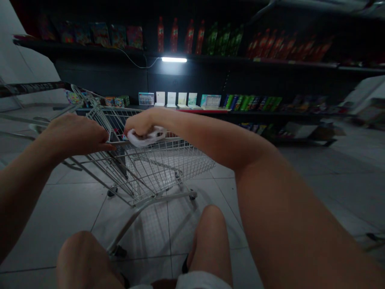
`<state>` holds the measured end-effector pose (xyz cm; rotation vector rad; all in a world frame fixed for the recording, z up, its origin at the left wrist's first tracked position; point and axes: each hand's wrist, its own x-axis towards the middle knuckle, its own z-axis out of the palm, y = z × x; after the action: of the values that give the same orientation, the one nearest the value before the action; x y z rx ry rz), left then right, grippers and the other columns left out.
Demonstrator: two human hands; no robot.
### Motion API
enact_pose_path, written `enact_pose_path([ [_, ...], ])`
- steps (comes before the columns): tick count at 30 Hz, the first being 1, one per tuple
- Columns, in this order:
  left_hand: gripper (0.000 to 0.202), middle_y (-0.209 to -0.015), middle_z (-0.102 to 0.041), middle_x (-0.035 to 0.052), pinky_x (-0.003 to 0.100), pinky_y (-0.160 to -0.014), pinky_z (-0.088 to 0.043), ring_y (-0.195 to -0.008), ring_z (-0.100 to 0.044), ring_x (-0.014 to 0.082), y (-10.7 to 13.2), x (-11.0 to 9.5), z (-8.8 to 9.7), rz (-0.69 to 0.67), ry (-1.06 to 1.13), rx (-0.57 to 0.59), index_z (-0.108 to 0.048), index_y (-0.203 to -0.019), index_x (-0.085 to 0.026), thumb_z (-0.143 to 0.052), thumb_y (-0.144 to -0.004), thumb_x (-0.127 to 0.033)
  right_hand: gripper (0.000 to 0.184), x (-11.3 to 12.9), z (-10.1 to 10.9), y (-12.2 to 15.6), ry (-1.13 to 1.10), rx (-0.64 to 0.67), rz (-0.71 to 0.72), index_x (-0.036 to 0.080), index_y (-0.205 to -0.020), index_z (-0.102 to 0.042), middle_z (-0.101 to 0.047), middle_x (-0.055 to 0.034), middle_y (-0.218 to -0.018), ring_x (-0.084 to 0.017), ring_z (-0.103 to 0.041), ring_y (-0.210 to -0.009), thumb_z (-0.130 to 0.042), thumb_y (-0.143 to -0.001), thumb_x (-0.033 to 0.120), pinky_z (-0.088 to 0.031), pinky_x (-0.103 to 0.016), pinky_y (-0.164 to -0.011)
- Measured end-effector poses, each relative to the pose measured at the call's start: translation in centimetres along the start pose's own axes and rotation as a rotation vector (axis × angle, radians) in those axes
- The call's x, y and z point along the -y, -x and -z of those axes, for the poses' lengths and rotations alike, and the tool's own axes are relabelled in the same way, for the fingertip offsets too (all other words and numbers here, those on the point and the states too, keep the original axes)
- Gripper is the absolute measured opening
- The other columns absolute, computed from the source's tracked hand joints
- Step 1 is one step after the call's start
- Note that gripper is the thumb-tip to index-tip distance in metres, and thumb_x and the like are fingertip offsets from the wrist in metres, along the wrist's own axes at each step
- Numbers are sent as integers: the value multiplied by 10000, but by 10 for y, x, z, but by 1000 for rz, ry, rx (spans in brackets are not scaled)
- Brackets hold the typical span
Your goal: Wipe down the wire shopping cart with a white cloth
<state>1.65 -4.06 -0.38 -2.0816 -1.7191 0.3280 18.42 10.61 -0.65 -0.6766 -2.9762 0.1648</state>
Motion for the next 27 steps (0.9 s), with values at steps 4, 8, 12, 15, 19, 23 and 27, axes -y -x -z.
enact_pose_path([
  [4,478,-837,-706,164,474,-860,-431,-931,-644,371,1,0,2,3,-3,9,-778,-887,-215,-523,-824,-613,526,7,-22,13,-152,-19,11,158,-1104,-619,-664,-64,-1116,-182,-597,-976,-529,-598,49,-482,-295,-822],
  [8,505,-851,-703,177,473,-830,-441,-929,-646,382,1,-1,3,1,-39,41,-775,-902,-199,-490,-840,-611,379,-5,-31,22,-246,-130,-93,146,-999,-634,-675,-62,-1045,-179,-587,-940,-534,-636,103,-454,-286,-810],
  [12,516,-842,-701,169,465,-824,-448,-923,-648,372,0,0,0,-4,-51,26,-772,-902,-207,-467,-842,-620,321,1,-36,36,-441,-96,-160,152,-1020,-640,-683,-40,-940,-158,-593,-859,-550,-713,174,-449,-272,-752],
  [15,509,-820,-699,163,464,-812,-455,-903,-650,366,1,1,-1,3,-44,23,-768,-887,-211,-476,-832,-624,361,12,-34,52,-608,-4,-187,172,-1135,-610,-683,-36,-926,-153,-606,-828,-527,-808,299,-474,-273,-737],
  [19,484,-814,-700,160,479,-833,-456,-891,-652,368,2,3,-1,14,0,0,-770,-878,-213,-517,-802,-618,432,19,-32,58,-540,-8,-158,195,-1152,-603,-682,-38,-962,-165,-623,-845,-639,-786,421,-516,-287,-766],
  [23,478,-792,-698,157,459,-790,-473,-846,-655,348,4,3,-1,-5,-25,-15,-770,-869,-224,-498,-812,-614,341,7,-39,47,-489,-120,-266,188,-1052,-633,-697,-46,-889,-170,-648,-790,-598,-829,445,-563,-317,-730],
  [27,489,-741,-686,138,427,-756,-479,-815,-651,323,4,4,-2,-20,-53,-36,-770,-854,-240,-485,-816,-637,258,-12,-40,45,-443,-77,-356,197,-898,-665,-708,-42,-794,-168,-681,-761,-572,-851,433,-592,-342,-728],
])
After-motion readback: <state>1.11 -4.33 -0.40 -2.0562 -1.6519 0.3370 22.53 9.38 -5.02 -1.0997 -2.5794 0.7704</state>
